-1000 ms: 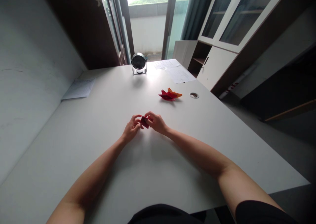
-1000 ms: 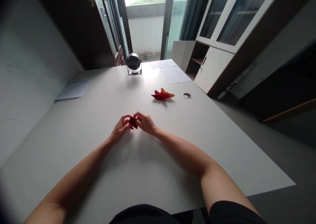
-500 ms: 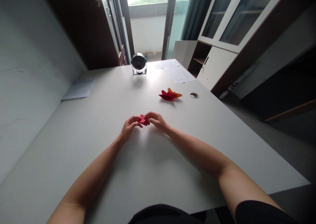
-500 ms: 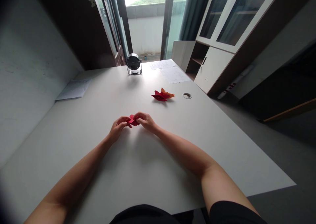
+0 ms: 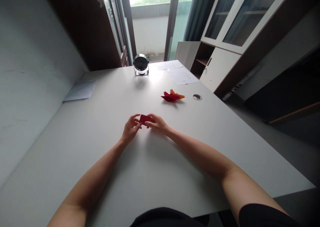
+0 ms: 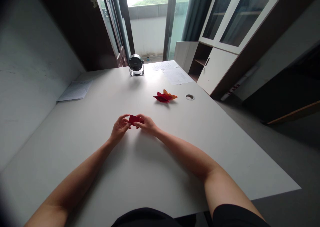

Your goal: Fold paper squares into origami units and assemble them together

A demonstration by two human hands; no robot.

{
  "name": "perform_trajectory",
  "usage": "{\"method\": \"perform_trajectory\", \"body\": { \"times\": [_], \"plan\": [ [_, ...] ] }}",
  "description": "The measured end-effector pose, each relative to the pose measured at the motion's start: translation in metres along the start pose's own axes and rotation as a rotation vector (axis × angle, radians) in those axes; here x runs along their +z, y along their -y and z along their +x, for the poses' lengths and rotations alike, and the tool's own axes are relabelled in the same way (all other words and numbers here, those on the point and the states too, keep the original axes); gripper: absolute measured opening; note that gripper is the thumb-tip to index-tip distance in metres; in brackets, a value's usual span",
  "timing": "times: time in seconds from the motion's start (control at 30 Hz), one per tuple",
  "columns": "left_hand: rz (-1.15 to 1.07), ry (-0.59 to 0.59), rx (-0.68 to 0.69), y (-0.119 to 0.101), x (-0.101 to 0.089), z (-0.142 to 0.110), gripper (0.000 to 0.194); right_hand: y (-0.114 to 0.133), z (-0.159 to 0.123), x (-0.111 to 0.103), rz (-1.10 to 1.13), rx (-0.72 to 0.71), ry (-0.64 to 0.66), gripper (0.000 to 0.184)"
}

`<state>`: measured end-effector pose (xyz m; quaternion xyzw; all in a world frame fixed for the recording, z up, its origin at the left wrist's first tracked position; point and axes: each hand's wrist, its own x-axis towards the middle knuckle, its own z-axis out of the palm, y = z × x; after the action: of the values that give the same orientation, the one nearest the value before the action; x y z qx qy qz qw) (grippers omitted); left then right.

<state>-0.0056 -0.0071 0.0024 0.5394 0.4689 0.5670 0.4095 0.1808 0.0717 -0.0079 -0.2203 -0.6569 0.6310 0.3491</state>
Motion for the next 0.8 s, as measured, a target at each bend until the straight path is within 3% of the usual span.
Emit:
{"method": "perform_trajectory", "body": {
  "times": [0.13,0.3,0.5,0.8],
  "plan": [
    [0.033,0.002,0.000,0.002,0.000,-0.001,0.046,-0.001,0.000,0.000,-0.047,0.016,0.033,0.032],
    [0.088,-0.002,0.003,0.006,0.000,-0.001,0.029,0.003,-0.003,-0.001,-0.142,0.017,0.034,0.029],
    [0.148,-0.072,0.017,0.006,-0.004,-0.001,0.027,0.006,-0.006,0.003,-0.251,0.014,0.036,0.021],
    [0.361,-0.120,0.136,-0.011,-0.001,-0.004,0.015,0.008,-0.006,0.002,-0.514,-0.178,-0.075,0.020]
  ]
}}
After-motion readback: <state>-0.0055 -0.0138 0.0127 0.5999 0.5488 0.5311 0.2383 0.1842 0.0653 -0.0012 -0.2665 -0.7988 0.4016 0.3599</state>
